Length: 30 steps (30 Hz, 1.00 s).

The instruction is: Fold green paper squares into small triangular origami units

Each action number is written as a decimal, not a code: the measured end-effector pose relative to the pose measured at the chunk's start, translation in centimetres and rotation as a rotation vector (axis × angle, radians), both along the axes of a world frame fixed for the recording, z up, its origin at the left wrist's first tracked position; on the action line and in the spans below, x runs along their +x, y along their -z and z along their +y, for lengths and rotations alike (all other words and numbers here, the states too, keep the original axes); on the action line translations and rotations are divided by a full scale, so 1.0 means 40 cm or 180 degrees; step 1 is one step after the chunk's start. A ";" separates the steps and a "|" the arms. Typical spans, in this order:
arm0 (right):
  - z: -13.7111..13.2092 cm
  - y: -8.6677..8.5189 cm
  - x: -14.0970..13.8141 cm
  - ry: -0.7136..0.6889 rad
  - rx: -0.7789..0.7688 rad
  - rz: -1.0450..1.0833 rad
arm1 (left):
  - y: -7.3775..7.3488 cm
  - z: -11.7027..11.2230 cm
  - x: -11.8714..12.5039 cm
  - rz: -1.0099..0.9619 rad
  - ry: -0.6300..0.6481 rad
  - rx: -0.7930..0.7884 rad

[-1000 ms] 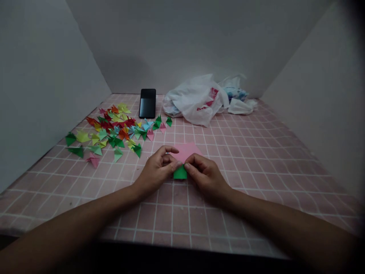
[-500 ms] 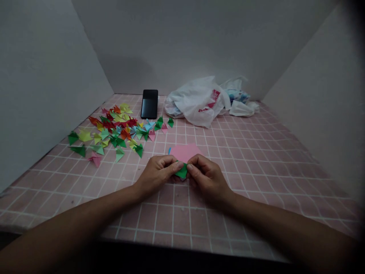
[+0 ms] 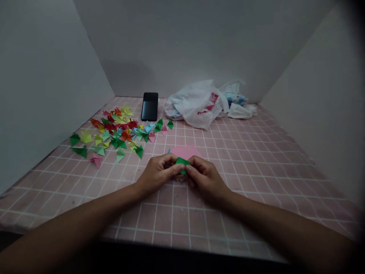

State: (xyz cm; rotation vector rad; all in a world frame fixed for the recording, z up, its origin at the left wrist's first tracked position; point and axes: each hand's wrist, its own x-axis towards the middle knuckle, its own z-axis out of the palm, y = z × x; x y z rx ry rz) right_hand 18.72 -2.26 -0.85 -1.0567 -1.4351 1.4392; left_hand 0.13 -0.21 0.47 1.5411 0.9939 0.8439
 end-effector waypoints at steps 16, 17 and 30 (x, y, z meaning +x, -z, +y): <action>0.013 -0.005 0.003 -0.0352 0.0057 -0.0239 | -0.003 0.009 -0.005 0.0111 -0.0121 0.0055; 0.014 -0.005 0.002 -0.0360 0.0022 -0.0171 | -0.003 0.009 -0.005 0.0116 -0.0175 0.0038; 0.032 -0.003 0.010 0.0006 0.0701 -0.0661 | 0.011 0.011 -0.012 -0.0053 -0.0232 -0.0299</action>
